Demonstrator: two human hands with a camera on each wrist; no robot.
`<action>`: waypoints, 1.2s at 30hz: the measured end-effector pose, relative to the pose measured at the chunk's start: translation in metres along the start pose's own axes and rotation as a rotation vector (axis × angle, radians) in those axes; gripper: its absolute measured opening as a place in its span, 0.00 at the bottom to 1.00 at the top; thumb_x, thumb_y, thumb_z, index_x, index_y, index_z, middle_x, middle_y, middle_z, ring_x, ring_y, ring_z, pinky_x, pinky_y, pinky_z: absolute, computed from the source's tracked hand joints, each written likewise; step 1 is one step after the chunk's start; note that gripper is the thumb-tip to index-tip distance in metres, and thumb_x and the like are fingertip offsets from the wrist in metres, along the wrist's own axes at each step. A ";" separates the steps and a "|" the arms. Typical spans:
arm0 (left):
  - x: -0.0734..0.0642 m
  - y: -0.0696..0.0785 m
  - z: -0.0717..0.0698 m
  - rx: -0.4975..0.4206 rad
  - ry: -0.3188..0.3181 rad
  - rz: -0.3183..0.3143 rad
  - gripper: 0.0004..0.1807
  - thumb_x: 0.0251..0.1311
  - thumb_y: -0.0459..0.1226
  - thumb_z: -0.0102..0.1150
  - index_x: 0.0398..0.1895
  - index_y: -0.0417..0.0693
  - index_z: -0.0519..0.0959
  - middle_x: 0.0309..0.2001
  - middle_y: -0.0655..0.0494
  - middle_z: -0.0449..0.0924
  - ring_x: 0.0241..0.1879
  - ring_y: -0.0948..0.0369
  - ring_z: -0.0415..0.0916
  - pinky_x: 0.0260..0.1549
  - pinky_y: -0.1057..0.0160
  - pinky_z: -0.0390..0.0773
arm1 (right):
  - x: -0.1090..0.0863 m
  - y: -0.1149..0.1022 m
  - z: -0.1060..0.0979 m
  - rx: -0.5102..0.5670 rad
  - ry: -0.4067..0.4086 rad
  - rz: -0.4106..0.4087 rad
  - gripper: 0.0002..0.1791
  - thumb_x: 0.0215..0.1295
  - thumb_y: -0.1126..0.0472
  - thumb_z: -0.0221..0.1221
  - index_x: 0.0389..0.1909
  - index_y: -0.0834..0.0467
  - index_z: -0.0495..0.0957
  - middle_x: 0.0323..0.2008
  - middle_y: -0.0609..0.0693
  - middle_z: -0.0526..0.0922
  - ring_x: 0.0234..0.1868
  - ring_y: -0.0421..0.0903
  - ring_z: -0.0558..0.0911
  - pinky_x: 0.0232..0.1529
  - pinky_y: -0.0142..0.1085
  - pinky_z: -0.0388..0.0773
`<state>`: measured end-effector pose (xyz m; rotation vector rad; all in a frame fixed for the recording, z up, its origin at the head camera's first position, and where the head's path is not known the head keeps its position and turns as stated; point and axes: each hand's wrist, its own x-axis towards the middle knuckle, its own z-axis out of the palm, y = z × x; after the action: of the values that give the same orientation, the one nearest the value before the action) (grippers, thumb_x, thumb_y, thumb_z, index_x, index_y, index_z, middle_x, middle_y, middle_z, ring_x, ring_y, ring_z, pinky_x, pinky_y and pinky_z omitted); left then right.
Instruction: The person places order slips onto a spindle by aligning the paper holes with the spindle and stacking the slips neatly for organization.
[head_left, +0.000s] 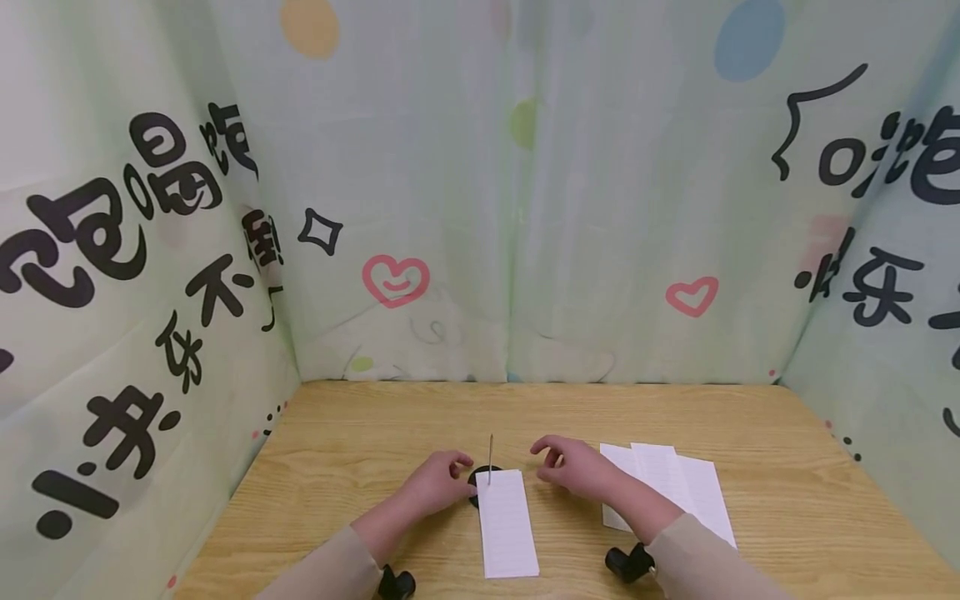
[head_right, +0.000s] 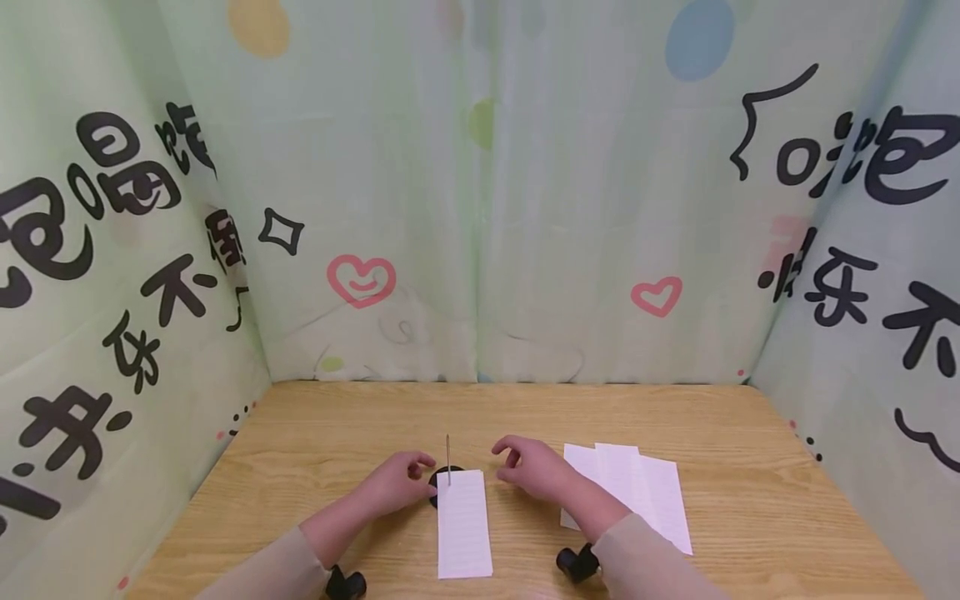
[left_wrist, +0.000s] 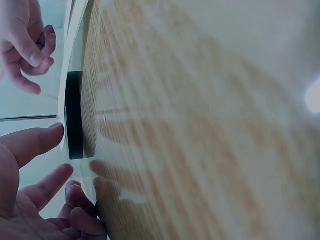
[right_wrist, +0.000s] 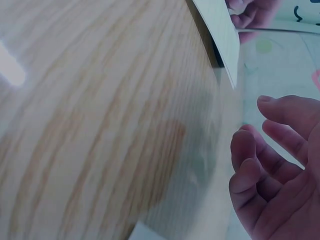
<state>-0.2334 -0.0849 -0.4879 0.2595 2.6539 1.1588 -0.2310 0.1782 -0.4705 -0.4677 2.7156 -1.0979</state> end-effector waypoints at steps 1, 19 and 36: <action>-0.001 0.000 0.000 0.003 -0.003 0.000 0.22 0.54 0.38 0.73 0.53 0.46 0.80 0.43 0.50 0.75 0.42 0.53 0.71 0.44 0.50 0.74 | -0.001 0.002 -0.002 -0.002 0.003 0.004 0.17 0.63 0.64 0.65 0.52 0.59 0.78 0.31 0.47 0.75 0.25 0.44 0.74 0.26 0.36 0.72; -0.005 -0.001 -0.004 0.027 -0.060 0.064 0.23 0.53 0.37 0.73 0.54 0.46 0.80 0.46 0.47 0.76 0.48 0.50 0.74 0.50 0.47 0.73 | -0.032 0.038 -0.051 0.000 0.060 0.064 0.21 0.64 0.62 0.64 0.57 0.61 0.75 0.33 0.48 0.76 0.27 0.46 0.77 0.24 0.37 0.71; -0.003 -0.001 -0.003 0.033 -0.075 0.046 0.24 0.54 0.38 0.73 0.55 0.48 0.80 0.48 0.47 0.76 0.49 0.50 0.73 0.50 0.46 0.73 | -0.068 0.087 -0.093 -0.051 0.145 0.155 0.24 0.65 0.60 0.65 0.58 0.65 0.73 0.33 0.50 0.76 0.27 0.46 0.76 0.25 0.37 0.70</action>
<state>-0.2312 -0.0881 -0.4864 0.3643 2.6159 1.0975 -0.2121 0.3209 -0.4622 -0.1867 2.8539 -1.0620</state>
